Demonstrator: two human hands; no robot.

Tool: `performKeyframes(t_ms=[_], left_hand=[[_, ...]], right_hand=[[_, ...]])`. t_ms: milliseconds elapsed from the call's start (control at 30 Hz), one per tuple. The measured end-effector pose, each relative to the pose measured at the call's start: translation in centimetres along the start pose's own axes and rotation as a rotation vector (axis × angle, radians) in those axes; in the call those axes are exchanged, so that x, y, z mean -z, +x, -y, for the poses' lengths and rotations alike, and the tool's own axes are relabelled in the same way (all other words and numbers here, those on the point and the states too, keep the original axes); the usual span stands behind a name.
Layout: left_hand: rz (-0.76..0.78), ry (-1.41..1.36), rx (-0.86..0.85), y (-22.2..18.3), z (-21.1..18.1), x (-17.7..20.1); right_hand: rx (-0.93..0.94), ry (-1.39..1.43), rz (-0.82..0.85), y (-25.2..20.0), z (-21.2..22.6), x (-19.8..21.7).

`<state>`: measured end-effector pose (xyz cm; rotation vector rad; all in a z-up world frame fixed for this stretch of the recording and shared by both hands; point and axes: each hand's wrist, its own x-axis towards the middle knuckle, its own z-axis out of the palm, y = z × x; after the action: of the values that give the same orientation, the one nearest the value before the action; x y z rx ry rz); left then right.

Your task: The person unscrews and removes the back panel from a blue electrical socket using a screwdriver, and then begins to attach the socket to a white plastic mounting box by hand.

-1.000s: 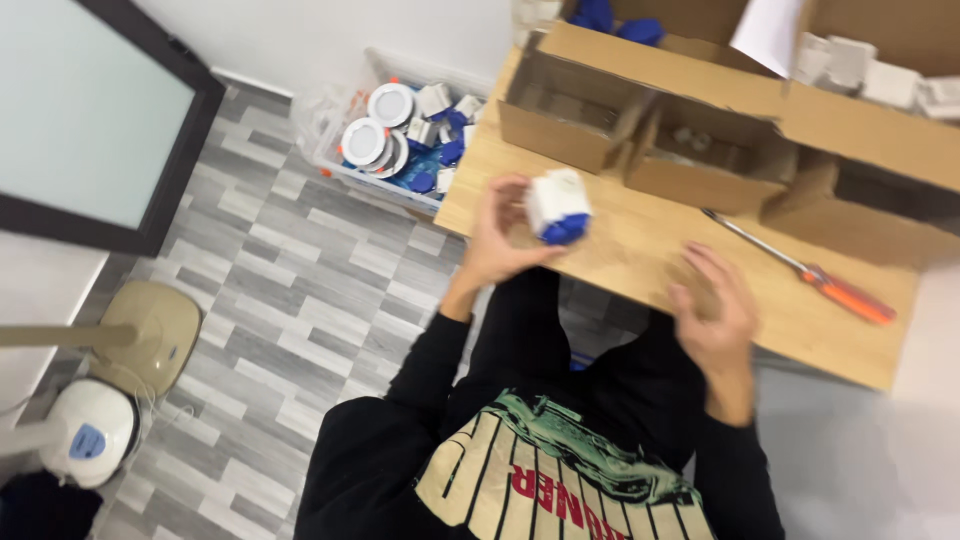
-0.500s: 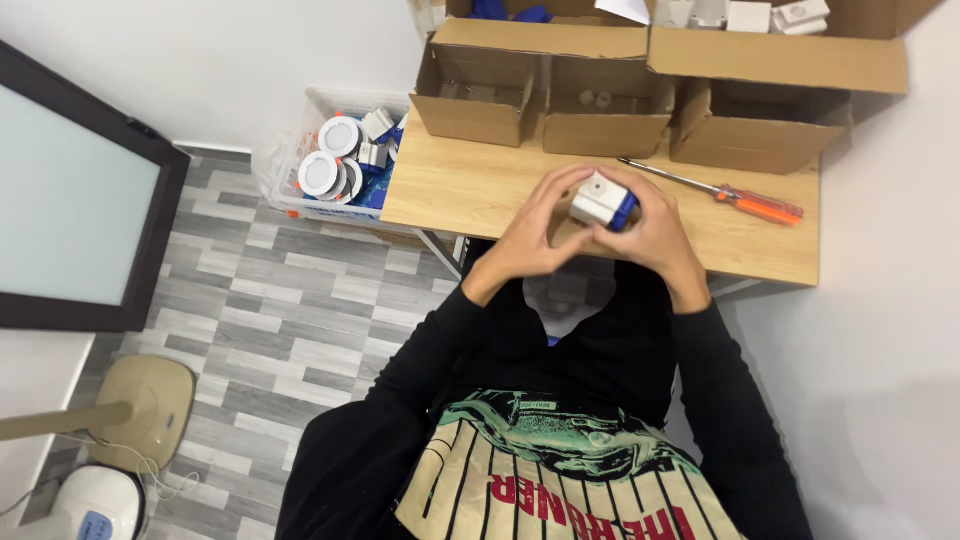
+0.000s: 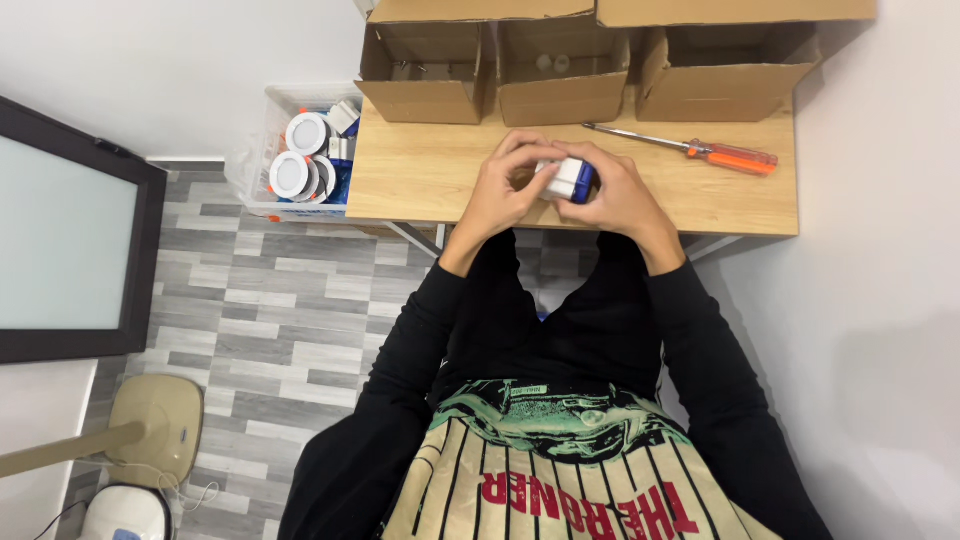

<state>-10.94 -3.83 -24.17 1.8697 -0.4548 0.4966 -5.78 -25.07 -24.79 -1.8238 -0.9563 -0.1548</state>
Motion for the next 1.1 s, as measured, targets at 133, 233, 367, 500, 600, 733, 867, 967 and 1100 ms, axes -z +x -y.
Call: performKeyframes(t_ms=[133, 233, 367, 500, 600, 733, 867, 967, 1100], left_hand=[[-0.061, -0.06, 0.107, 0.3, 0.8, -0.7], [-0.105, -0.064, 0.095, 0.2, 1.6, -1.3], [-0.03, -0.052, 0.166, -0.1, -0.6, -0.5], [0.043, 0.013, 0.089, -0.6, -0.3, 0.2], [0.025, -0.029, 0.102, -0.2, -0.4, 0.4], [0.017, -0.103, 0.168, 0.2, -0.6, 0.6], [0.001, -0.177, 0.152, 0.2, 0.5, 0.6], [-0.001, -0.164, 0.197, 0.6, 0.6, 0.6], [0.031, -0.15, 0.203, 0.3, -0.4, 0.9]], right_hand=[[-0.051, -0.017, 0.012, 0.2, 0.2, 0.1], [-0.075, -0.013, 0.023, 0.3, 1.2, 0.2], [-0.095, -0.011, 0.03, 0.1, 0.9, 0.2], [-0.119, 0.002, 0.034, 0.1, 1.0, 0.2], [-0.14, 0.01, 0.038, 0.1, 0.5, 0.2], [-0.169, 0.02, 0.044, 0.1, 1.0, 0.2], [-0.175, 0.013, 0.045, 0.4, 2.1, 0.4], [-0.165, 0.018, 0.03, 0.8, 2.5, 0.7], [-0.189, 0.016, 0.033, 0.1, 2.3, 0.2]])
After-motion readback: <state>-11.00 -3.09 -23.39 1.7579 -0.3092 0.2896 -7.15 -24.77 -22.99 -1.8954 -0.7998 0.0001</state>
